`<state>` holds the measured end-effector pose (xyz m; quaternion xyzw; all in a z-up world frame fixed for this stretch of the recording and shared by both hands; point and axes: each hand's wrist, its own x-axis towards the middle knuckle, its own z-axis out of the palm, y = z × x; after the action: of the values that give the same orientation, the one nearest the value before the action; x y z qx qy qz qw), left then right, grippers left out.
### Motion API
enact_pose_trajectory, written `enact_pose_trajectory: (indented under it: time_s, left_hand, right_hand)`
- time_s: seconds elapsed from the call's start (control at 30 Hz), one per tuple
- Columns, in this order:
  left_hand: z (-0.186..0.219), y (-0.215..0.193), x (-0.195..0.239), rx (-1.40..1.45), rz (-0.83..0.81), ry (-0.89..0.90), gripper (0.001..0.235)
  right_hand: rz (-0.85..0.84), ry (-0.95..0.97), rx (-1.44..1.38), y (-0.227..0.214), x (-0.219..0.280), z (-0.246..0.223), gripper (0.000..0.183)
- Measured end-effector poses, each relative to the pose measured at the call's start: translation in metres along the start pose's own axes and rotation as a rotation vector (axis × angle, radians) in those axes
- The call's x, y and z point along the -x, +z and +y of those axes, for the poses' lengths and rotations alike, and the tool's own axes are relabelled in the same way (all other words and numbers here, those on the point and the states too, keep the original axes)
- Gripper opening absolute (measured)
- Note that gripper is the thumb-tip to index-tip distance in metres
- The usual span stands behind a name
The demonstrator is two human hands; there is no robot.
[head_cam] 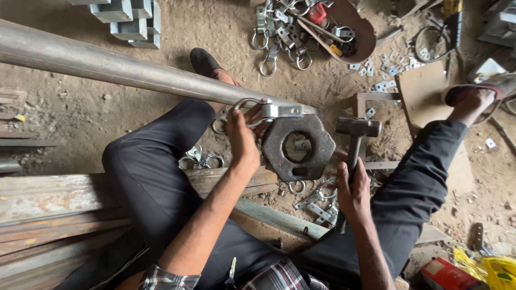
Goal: The person uses a hammer to drive metal pins and components into a hexagonal metal block attached to a long rod, repeatedly striking the pieces to secure them and adjusting the assembly by hand.
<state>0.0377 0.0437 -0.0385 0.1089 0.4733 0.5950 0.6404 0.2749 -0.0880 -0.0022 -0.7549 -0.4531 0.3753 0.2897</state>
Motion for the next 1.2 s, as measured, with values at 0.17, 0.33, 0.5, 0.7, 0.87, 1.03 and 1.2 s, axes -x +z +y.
enact_pose_trajectory:
  time_s: [0.17, 0.33, 0.5, 0.7, 0.87, 1.03, 1.2]
  left_hand:
    - [0.014, -0.012, 0.006, -0.046, 0.071, 0.050, 0.037]
    - [0.020, -0.018, 0.018, -0.183, 0.010, 0.212, 0.042]
    - [0.014, -0.017, 0.028, -0.248, 0.086, 0.161, 0.030]
    - [0.005, -0.019, 0.023, -0.096, -0.019, 0.243, 0.019]
    - [0.005, -0.017, 0.021, -0.062, -0.008, 0.274, 0.026]
    - [0.015, -0.020, 0.027, -0.204, 0.061, 0.233, 0.027]
    - [0.017, -0.014, 0.027, -0.199, 0.043, 0.194, 0.030]
  right_hand:
    - [0.022, -0.021, 0.147, -0.017, 0.015, -0.012, 0.031]
    - [0.040, -0.430, 0.123, -0.017, 0.027, -0.056, 0.059]
    - [0.053, -0.498, 0.273, -0.008, 0.033, -0.092, 0.058]
    - [0.254, -0.777, 0.203, -0.002, 0.033, -0.114, 0.054]
    - [0.018, -0.441, 0.375, 0.025, 0.028, -0.113, 0.061]
    - [0.035, -0.522, 0.358, 0.022, 0.029, -0.106, 0.065]
    - [0.012, -0.501, 0.267, 0.015, 0.024, -0.111, 0.060]
